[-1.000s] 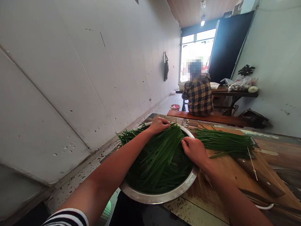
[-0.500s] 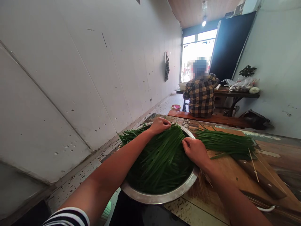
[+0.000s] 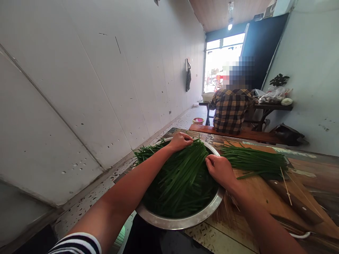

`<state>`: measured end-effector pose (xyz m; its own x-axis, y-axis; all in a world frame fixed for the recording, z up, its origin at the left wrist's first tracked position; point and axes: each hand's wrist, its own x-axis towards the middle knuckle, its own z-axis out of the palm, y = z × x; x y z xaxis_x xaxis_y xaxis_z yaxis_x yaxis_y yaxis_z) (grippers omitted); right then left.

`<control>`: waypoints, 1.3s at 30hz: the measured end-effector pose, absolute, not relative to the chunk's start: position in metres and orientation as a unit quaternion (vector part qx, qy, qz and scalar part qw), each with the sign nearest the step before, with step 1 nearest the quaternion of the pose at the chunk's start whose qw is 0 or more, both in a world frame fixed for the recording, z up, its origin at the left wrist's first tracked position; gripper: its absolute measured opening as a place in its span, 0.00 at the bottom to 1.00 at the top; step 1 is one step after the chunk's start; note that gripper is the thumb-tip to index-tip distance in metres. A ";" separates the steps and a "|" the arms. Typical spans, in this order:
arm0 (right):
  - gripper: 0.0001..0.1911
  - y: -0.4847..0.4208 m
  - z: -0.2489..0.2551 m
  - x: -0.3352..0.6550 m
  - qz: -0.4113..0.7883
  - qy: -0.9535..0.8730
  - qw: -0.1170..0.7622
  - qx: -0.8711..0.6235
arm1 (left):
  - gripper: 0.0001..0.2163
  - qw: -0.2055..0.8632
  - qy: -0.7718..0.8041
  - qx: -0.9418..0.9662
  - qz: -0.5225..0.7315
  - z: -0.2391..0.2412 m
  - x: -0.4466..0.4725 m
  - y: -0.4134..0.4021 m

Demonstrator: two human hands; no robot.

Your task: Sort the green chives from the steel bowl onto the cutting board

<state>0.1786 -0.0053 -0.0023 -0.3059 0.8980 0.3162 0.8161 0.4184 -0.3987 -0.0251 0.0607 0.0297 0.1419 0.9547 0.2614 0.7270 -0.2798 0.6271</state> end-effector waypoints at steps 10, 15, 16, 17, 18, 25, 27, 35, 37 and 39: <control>0.18 -0.003 -0.006 0.180 0.062 -0.808 0.254 -0.528 | 0.12 0.186 0.570 0.738 0.310 0.026 -0.024 0.063; 0.18 -0.003 -0.005 0.180 0.041 -0.809 0.257 -0.527 | 0.10 0.181 0.537 0.771 0.290 0.035 -0.020 0.056; 0.18 -0.003 -0.004 0.180 0.038 -0.808 0.261 -0.526 | 0.11 0.188 0.524 0.781 0.282 0.039 -0.021 0.054; 0.17 -0.003 -0.004 0.180 0.036 -0.808 0.266 -0.524 | 0.11 0.201 0.512 0.790 0.271 0.042 -0.023 0.052; 0.17 -0.004 -0.004 0.180 0.037 -0.808 0.273 -0.521 | 0.11 0.220 0.502 0.794 0.261 0.045 -0.027 0.051; 0.15 -0.003 -0.005 0.180 0.056 -0.790 0.296 -0.533 | 0.14 0.205 0.575 0.716 0.339 0.042 -0.059 0.066; 0.14 -0.004 -0.003 0.180 0.059 -0.794 0.281 -0.536 | 0.11 0.162 0.603 0.729 0.281 0.035 -0.058 0.071; 0.13 -0.008 0.005 0.177 0.057 -0.800 0.233 -0.550 | 0.08 0.069 0.612 0.777 0.128 0.026 -0.038 0.069; 0.13 -0.009 0.005 0.176 0.062 -0.799 0.235 -0.551 | 0.08 0.053 0.607 0.784 0.120 0.028 -0.035 0.066; 0.13 -0.010 0.006 0.175 0.062 -0.799 0.233 -0.551 | 0.09 0.045 0.611 0.784 0.096 0.031 -0.033 0.062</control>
